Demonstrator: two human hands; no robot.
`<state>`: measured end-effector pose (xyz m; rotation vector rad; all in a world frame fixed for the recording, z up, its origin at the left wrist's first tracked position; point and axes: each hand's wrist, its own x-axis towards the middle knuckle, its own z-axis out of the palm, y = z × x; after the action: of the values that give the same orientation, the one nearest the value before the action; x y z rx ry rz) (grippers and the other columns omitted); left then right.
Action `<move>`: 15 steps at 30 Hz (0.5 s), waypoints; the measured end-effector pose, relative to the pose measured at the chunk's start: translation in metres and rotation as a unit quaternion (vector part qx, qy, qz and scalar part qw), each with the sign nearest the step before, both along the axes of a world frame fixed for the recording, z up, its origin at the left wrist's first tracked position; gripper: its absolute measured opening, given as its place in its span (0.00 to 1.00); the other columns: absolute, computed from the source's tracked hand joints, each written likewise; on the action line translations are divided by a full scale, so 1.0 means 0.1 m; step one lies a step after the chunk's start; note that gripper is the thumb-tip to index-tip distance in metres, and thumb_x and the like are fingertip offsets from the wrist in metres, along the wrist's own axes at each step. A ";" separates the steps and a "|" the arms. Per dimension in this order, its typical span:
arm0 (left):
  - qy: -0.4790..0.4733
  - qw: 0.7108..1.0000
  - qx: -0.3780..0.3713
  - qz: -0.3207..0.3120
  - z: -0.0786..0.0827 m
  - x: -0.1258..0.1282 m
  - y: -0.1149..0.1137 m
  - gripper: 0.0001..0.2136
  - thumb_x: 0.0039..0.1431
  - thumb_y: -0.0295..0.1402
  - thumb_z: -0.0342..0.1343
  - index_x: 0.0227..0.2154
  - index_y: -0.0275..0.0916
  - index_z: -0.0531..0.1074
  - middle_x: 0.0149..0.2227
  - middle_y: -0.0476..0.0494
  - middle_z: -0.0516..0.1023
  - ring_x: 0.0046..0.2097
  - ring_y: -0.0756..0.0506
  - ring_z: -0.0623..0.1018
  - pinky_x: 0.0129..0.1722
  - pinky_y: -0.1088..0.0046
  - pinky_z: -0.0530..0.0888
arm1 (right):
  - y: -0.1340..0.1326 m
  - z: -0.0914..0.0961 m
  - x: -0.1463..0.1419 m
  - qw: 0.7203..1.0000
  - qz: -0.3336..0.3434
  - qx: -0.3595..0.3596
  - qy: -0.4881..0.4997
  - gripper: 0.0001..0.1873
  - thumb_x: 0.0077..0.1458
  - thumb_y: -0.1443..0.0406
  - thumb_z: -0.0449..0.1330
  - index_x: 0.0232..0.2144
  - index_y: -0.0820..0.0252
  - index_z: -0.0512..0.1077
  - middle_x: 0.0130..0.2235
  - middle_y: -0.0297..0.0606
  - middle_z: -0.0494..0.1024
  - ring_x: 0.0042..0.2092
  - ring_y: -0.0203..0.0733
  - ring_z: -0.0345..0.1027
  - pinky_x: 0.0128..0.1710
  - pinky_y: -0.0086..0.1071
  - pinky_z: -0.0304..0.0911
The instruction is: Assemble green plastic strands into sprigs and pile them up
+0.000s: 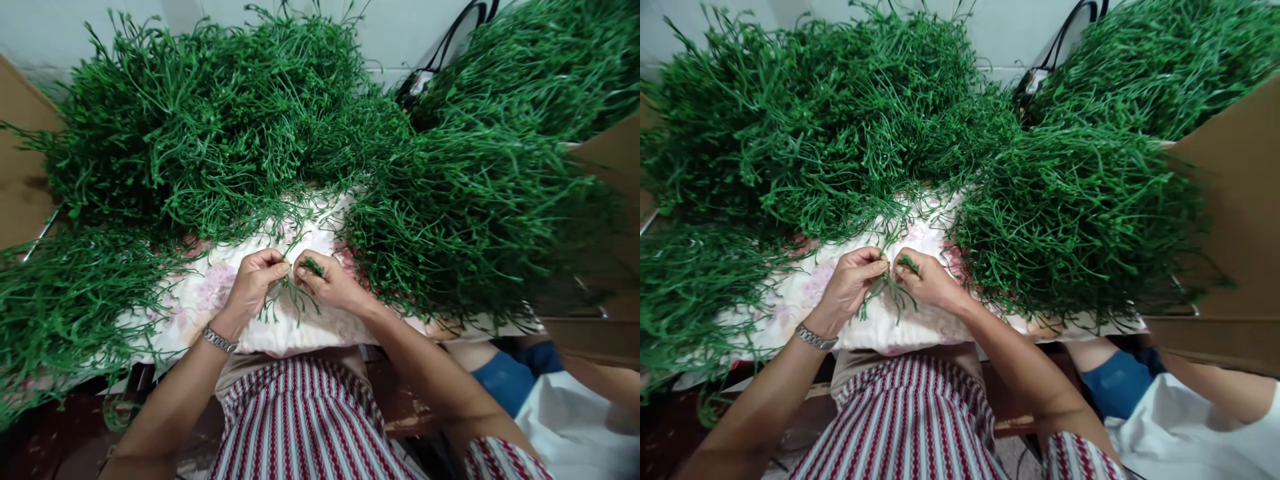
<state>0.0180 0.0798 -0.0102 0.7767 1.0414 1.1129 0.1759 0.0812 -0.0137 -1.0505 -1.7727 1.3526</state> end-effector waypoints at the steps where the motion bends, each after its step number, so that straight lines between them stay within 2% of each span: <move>1: 0.009 1.000 0.005 0.006 -0.01 0.02 0.00 0.08 0.35 0.28 0.64 0.18 0.34 0.69 0.18 0.53 0.67 0.20 0.56 0.64 0.20 0.81 0.59 | -0.01 -0.01 -0.02 1.000 0.000 -0.005 0.010 0.08 0.57 0.64 0.51 0.27 0.62 0.63 0.22 0.28 0.62 0.25 0.29 0.53 0.26 0.23 0.51; 5: 0.022 0.998 0.025 0.048 -0.04 0.09 0.00 0.08 0.37 0.26 0.63 0.16 0.34 0.68 0.17 0.55 0.65 0.21 0.57 0.62 0.21 0.82 0.58 | -0.03 -0.04 -0.09 0.998 0.003 -0.042 0.044 0.15 0.57 0.58 0.52 0.25 0.62 0.60 0.22 0.27 0.56 0.24 0.28 0.48 0.23 0.24 0.46; 8: 0.011 0.997 0.026 0.068 -0.04 0.15 0.00 0.08 0.38 0.26 0.63 0.16 0.34 0.66 0.16 0.57 0.62 0.21 0.58 0.60 0.21 0.83 0.57 | -0.04 -0.05 -0.11 0.997 -0.020 -0.040 0.065 0.19 0.53 0.54 0.57 0.22 0.62 0.59 0.23 0.27 0.54 0.25 0.28 0.47 0.24 0.24 0.45; 10: -0.012 0.998 0.013 0.058 -0.02 0.17 0.00 0.09 0.37 0.26 0.62 0.16 0.35 0.65 0.16 0.56 0.63 0.21 0.57 0.61 0.21 0.83 0.58 | -0.04 -0.05 -0.11 0.994 -0.029 -0.057 0.086 0.20 0.50 0.53 0.59 0.22 0.62 0.59 0.22 0.27 0.54 0.25 0.28 0.46 0.24 0.24 0.44; 15: -0.076 0.997 -0.023 0.019 0.02 0.17 -0.04 0.09 0.37 0.27 0.62 0.18 0.35 0.64 0.18 0.53 0.66 0.20 0.56 0.63 0.20 0.81 0.60 | -0.04 0.01 -0.05 0.976 0.009 -0.148 0.160 0.20 0.46 0.52 0.62 0.23 0.65 0.64 0.20 0.26 0.57 0.22 0.26 0.46 0.22 0.24 0.41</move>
<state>0.0352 0.0762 -0.0087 0.6279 0.9523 1.1587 0.1714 0.0773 -0.0128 -0.9049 -1.3757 1.7288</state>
